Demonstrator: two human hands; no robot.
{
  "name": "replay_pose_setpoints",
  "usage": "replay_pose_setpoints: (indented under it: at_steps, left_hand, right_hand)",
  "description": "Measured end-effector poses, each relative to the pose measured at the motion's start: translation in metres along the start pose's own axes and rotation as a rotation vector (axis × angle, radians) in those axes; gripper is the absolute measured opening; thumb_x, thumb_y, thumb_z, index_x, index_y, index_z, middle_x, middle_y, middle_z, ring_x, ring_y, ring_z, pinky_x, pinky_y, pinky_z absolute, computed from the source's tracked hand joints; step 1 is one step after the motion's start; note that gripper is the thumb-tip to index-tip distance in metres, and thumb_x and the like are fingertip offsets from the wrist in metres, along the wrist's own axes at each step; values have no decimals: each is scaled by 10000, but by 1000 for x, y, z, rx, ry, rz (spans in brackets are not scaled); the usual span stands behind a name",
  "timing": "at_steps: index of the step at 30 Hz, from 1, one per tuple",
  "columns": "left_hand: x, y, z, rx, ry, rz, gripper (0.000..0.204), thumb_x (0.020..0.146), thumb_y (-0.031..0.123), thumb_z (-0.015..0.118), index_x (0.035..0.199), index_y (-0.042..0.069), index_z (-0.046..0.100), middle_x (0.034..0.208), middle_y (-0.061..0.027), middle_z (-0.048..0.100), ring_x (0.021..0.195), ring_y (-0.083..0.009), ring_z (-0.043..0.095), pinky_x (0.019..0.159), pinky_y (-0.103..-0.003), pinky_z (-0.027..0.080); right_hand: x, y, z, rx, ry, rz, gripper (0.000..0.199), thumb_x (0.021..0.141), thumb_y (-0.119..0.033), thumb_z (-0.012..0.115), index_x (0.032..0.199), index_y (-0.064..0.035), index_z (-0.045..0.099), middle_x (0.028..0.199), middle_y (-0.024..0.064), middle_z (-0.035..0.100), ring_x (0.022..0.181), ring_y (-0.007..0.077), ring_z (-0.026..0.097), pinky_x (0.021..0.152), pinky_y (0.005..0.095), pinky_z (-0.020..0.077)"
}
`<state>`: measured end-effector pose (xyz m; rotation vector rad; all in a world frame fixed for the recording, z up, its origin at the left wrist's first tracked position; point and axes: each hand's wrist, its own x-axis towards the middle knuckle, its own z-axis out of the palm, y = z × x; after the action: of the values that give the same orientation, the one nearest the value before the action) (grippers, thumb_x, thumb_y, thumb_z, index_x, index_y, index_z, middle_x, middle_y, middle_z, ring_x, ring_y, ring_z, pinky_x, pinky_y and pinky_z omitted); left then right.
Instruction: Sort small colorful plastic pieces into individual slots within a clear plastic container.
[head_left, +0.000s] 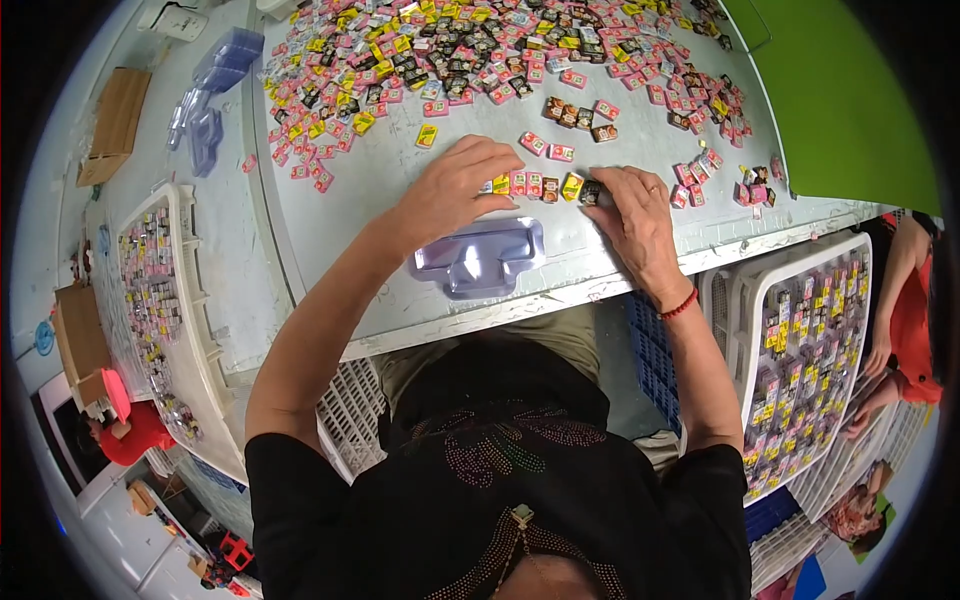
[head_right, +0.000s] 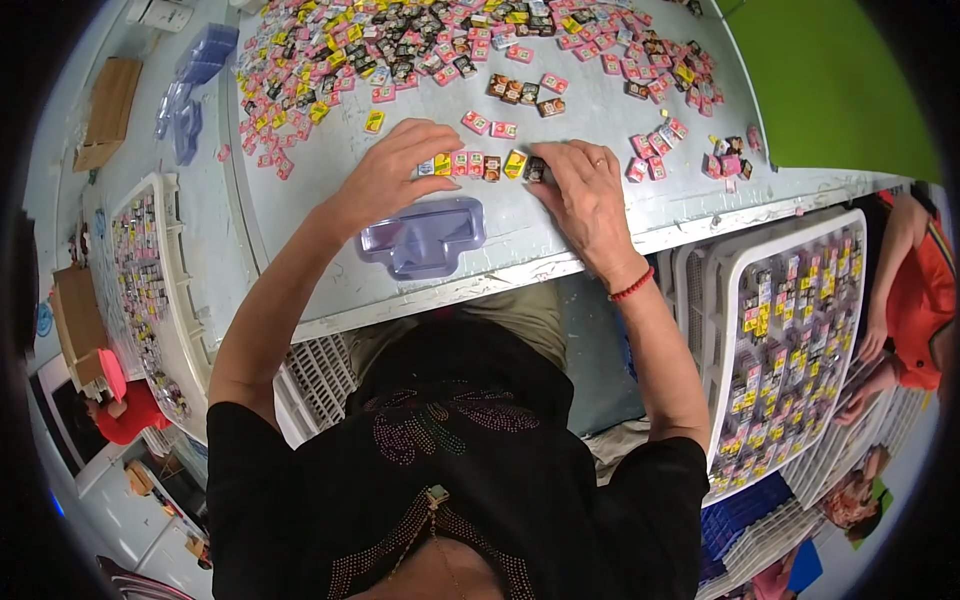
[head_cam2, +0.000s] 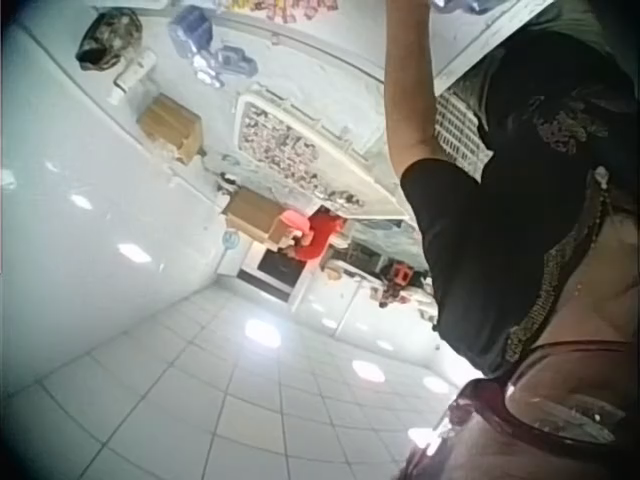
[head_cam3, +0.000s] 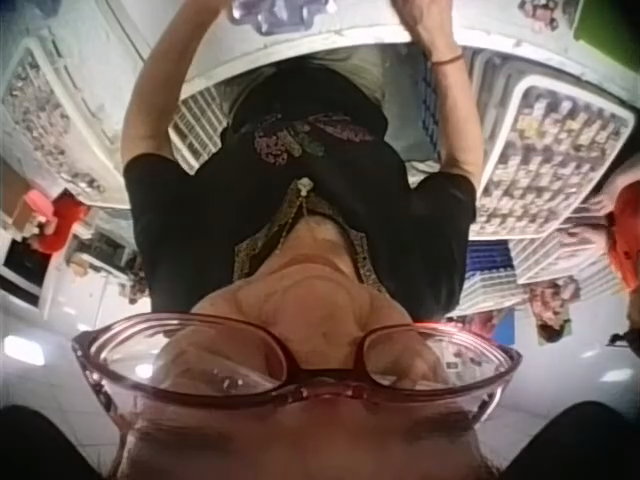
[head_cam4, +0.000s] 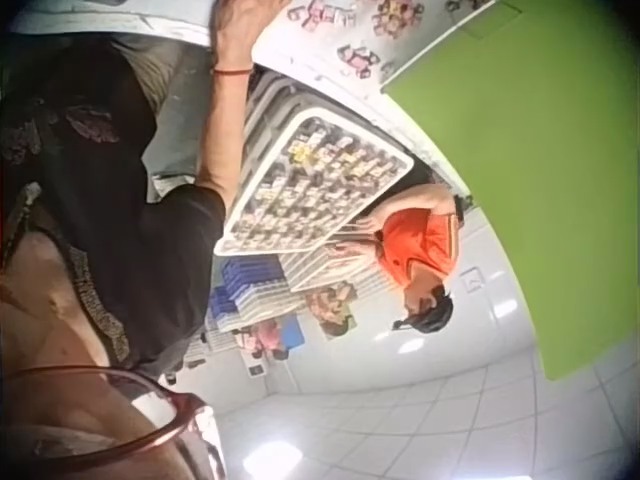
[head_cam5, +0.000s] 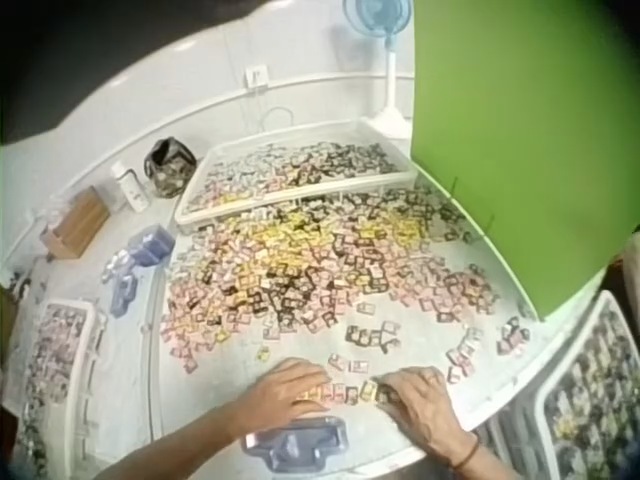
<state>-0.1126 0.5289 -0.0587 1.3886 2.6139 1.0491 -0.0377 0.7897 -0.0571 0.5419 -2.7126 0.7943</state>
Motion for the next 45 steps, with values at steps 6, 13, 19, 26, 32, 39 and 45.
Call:
replay_pose_setpoints:
  at_steps: [6, 13, 19, 26, 32, 39, 45]
  left_hand:
    - [0, 1, -1, 5, -7, -20, 447, 757, 192, 770, 1144, 30, 615, 1159, -99, 610, 1089, -293, 554, 916, -378, 475]
    - [-18, -2, -12, -21, 2, -111, 417, 779, 167, 753, 1154, 46, 617, 1157, -97, 619, 1073, -283, 560, 899, -372, 477]
    - [-15, -4, -3, -40, 25, -96, 380, 768, 123, 737, 1123, 44, 628, 1087, -81, 639, 1019, -265, 572, 893, -354, 477]
    - [-14, -4, -1, -28, 43, -62, 366, 765, 131, 736, 1108, 49, 640, 1080, -67, 642, 1009, -250, 573, 894, -341, 474]
    - [-14, -5, 2, -21, 79, -47, 352, 756, 143, 743, 1085, 53, 655, 1079, -49, 648, 996, -236, 575, 890, -334, 477]
    - [-12, -2, -1, -36, 55, -74, 300, 810, 134, 714, 1089, 36, 665, 1084, -61, 669, 1011, -254, 596, 860, -353, 503]
    - [-45, 37, -40, -58, 36, -128, 290, 813, 127, 707, 1080, 25, 657, 1072, -66, 670, 992, -262, 603, 845, -345, 505]
  right_hand:
    - [8, -8, 6, 10, 2, -2, 443, 776, -131, 756, 1191, -75, 610, 1120, 86, 647, 1020, 257, 580, 920, 368, 411]
    - [7, -1, 16, 25, -7, -66, 452, 773, -115, 752, 1203, -103, 613, 1118, 66, 658, 980, 239, 591, 873, 356, 432]
    - [4, -5, 11, -1, -9, -3, 481, 750, -81, 757, 1207, -99, 611, 1127, 77, 653, 981, 258, 591, 852, 359, 464]
    - [9, -11, 12, 68, -26, -36, 505, 741, -63, 754, 1221, -66, 596, 1151, 85, 635, 990, 276, 586, 851, 370, 502]
    - [15, -14, 21, 10, -32, -91, 433, 743, -82, 757, 1158, -58, 637, 1107, 81, 639, 940, 266, 591, 815, 349, 513]
    - [22, -17, 21, 10, 3, -88, 353, 754, -91, 750, 1097, -63, 669, 1045, 73, 642, 870, 250, 598, 749, 340, 521]
    - [21, -60, 0, 57, -79, -149, 350, 735, -64, 749, 1075, -62, 667, 1029, 71, 637, 855, 249, 594, 730, 337, 517]
